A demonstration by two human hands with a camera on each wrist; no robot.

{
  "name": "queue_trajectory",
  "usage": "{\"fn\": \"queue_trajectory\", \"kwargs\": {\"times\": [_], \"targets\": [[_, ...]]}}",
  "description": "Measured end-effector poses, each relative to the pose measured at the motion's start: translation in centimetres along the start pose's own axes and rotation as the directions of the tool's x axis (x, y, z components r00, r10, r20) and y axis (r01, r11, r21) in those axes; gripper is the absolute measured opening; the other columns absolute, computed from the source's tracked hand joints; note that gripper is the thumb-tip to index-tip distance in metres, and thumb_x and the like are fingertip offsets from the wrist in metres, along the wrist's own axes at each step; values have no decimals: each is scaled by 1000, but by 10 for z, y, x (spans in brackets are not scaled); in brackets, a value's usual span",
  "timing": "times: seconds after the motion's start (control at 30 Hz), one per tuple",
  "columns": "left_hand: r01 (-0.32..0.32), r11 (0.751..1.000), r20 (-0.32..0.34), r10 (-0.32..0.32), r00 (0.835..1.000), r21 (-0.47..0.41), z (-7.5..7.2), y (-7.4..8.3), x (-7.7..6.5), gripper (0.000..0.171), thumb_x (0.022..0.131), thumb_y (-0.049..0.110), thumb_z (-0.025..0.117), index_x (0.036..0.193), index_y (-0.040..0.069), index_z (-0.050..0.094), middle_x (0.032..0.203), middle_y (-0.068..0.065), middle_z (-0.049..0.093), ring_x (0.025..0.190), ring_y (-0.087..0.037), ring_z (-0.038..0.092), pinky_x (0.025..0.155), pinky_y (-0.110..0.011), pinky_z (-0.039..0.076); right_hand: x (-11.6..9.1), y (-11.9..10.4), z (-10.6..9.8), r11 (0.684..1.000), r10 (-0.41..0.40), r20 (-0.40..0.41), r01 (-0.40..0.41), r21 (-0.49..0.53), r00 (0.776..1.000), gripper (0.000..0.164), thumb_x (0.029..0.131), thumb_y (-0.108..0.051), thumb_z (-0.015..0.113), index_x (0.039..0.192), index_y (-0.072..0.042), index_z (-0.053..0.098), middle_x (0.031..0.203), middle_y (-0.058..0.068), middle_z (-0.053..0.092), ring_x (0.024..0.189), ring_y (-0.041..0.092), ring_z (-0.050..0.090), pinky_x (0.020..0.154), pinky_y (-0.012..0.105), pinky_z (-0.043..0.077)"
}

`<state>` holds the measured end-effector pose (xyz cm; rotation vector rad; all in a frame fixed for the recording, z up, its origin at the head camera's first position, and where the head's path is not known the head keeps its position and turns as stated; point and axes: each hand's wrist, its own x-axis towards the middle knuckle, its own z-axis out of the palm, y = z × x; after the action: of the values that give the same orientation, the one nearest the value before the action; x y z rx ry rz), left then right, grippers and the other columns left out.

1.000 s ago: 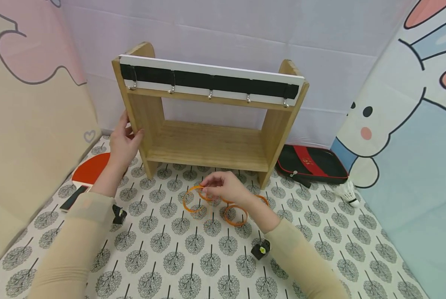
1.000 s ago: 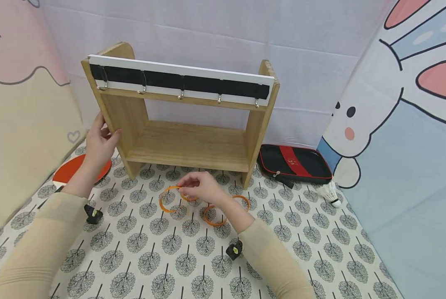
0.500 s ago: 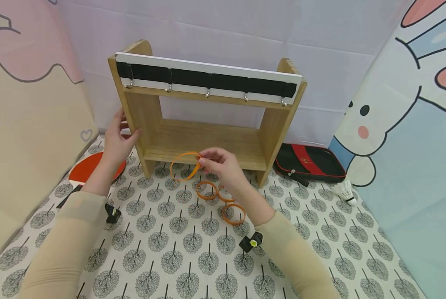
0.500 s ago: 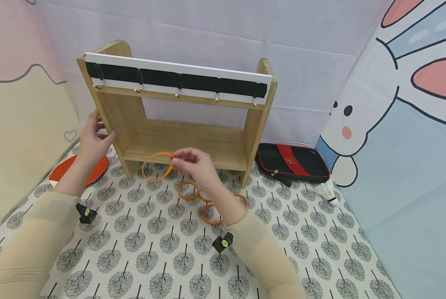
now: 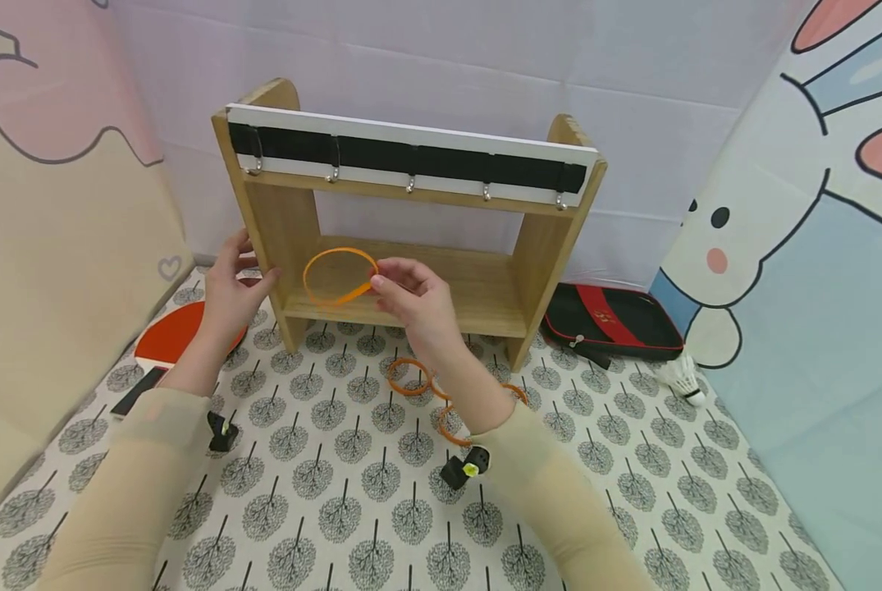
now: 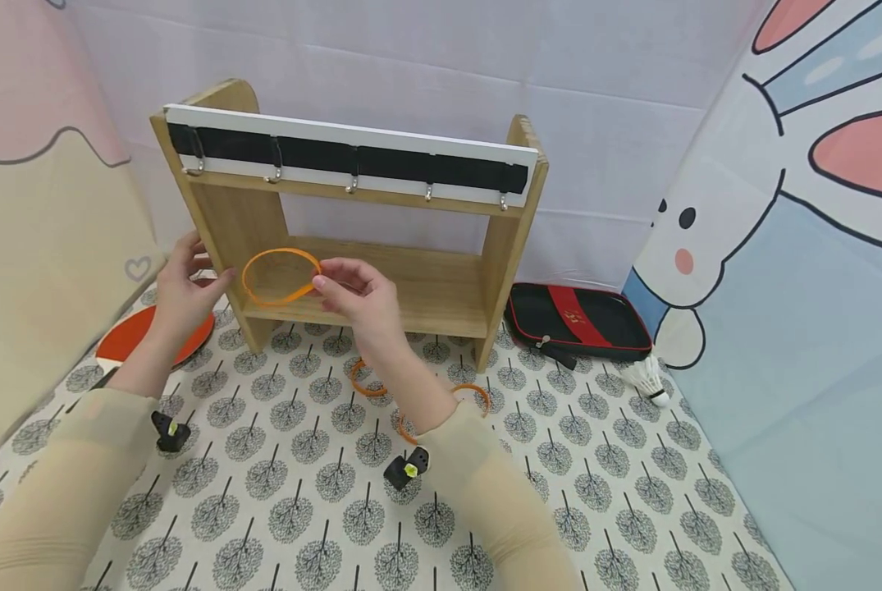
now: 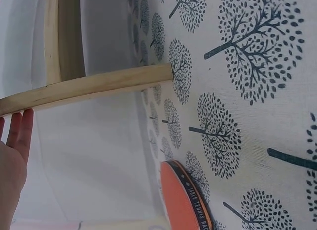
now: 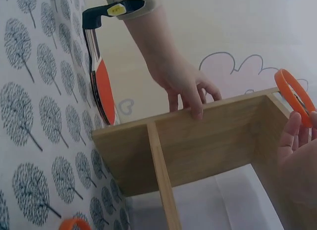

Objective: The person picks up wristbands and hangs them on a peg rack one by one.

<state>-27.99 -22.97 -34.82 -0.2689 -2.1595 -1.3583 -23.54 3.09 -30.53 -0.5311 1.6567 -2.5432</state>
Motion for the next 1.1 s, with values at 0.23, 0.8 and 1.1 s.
{"fn": "queue_trajectory", "kwargs": {"times": [0.23, 0.8, 1.1], "targets": [[11, 1000, -18, -11, 1000, 14, 4, -28, 6, 64, 85, 10, 65, 142, 26, 41, 124, -11, 53, 96, -6, 55, 69, -5, 50, 6, 9, 25, 992, -69, -16, 70, 101, 997, 24, 85, 7, 61, 108, -2, 61, 93, 6, 65, 80, 15, 66, 72, 26, 59], [-1, 1000, -17, 1, 1000, -6, 3, 5, -2, 57, 86, 6, 61, 140, 16, 44, 121, -22, 52, 97, -15, 58, 73, -6, 51, 28, 25, 82, 929, -193, -67, 205, 308, 979, 27, 84, 15, 57, 108, 3, 57, 91, 6, 63, 77, 15, 67, 76, 32, 60], [18, 1000, -19, -18, 1000, 23, 2, 8, -4, 59, 86, 5, 61, 141, 12, 41, 124, -18, 54, 100, -17, 56, 75, -7, 51, 44, 25, 99, 918, -206, -83, 222, 328, 975, 25, 85, 14, 58, 107, 2, 57, 91, 5, 64, 80, 15, 66, 81, 37, 59]]}}
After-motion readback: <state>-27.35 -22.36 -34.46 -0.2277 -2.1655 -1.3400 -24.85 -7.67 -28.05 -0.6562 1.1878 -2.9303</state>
